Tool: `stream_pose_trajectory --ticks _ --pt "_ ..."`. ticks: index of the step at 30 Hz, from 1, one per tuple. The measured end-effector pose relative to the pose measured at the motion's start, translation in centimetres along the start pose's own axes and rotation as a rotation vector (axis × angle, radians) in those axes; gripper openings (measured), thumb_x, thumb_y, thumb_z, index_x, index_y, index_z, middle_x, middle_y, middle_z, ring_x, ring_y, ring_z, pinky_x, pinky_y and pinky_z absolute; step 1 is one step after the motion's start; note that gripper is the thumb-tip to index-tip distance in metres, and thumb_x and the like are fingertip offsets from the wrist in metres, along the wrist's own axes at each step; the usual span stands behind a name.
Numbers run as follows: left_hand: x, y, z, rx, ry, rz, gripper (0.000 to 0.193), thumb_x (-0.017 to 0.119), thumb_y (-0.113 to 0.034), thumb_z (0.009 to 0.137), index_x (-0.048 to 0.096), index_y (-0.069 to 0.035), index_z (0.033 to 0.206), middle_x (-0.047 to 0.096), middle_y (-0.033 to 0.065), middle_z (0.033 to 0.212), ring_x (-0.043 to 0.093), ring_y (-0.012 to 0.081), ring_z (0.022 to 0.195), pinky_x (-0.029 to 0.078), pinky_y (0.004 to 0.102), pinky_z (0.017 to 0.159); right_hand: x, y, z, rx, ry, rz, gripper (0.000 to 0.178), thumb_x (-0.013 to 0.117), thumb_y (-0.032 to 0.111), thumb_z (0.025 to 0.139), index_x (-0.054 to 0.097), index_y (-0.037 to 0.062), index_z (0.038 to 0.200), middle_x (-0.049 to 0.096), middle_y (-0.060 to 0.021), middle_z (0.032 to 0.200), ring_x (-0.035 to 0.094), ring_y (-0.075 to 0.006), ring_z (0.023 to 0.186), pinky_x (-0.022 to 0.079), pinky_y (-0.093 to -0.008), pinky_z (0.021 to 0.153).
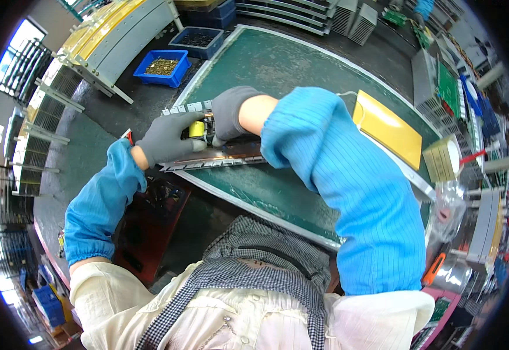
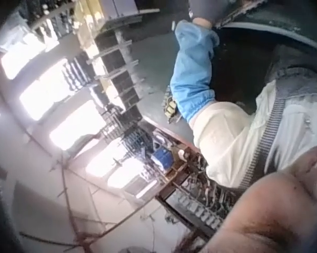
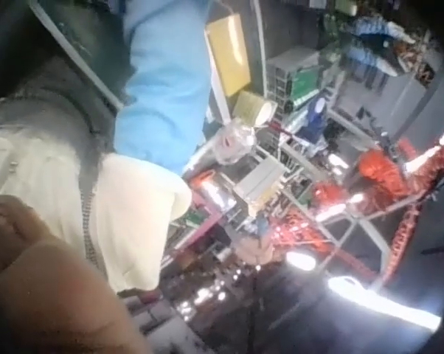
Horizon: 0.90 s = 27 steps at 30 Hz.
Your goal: Assembling electronic components and heat sinks onto circuit boards using tools and adhesive.
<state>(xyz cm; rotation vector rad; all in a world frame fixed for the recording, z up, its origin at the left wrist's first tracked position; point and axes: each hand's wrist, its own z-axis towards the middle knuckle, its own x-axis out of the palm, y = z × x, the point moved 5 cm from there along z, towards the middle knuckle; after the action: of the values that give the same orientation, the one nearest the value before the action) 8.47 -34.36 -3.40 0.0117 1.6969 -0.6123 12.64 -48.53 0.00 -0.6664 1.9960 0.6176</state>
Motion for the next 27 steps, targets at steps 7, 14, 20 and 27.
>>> stream_pose_trajectory --ticks 7,14,20,27 --pt "-0.3 1.3 -0.3 0.130 -0.202 -0.118 0.061 0.079 -0.033 0.068 0.063 -0.005 0.121 0.067 0.0182 0.105 0.065 0.0374 0.095 0.052 0.0433 0.083 1.3 -0.9 2.8 0.045 0.029 0.042 0.050 0.075 0.048 0.071 0.073 0.0066 0.099 0.064 -0.0130 0.107 0.064 -0.0320 0.101 0.051 -0.0418 0.087" --pt "-0.8 0.7 -0.1 0.146 -0.083 -0.051 0.063 0.078 -0.034 0.069 0.062 -0.006 0.123 0.068 0.0187 0.107 0.066 0.0375 0.094 0.053 0.0424 0.083 0.3 -0.9 2.0 0.068 0.038 0.076 0.047 0.076 0.044 0.072 0.073 0.0065 0.100 0.068 -0.0146 0.104 0.065 -0.0331 0.099 0.052 -0.0415 0.085" --pt "-1.3 -0.8 0.0 0.076 0.000 0.064 0.067 0.072 -0.040 0.075 0.055 -0.009 0.131 0.067 0.0178 0.109 0.065 0.0363 0.099 0.051 0.0432 0.086 0.6 -0.6 -0.6 0.091 0.006 -0.124 0.055 0.074 0.046 0.076 0.067 0.0076 0.114 0.066 -0.0161 0.114 0.061 -0.0328 0.111 0.050 -0.0421 0.092" --pt "-0.9 -5.3 3.3 0.109 0.087 0.093 0.072 0.074 -0.047 0.074 0.056 -0.004 0.129 0.067 0.0213 0.111 0.063 0.0376 0.106 0.049 0.0429 0.091 0.1 -5.4 -6.7 0.152 -0.176 -0.118 0.060 0.071 0.042 0.080 0.058 0.0097 0.130 0.059 -0.0113 0.124 0.054 -0.0310 0.120 0.045 -0.0424 0.100"
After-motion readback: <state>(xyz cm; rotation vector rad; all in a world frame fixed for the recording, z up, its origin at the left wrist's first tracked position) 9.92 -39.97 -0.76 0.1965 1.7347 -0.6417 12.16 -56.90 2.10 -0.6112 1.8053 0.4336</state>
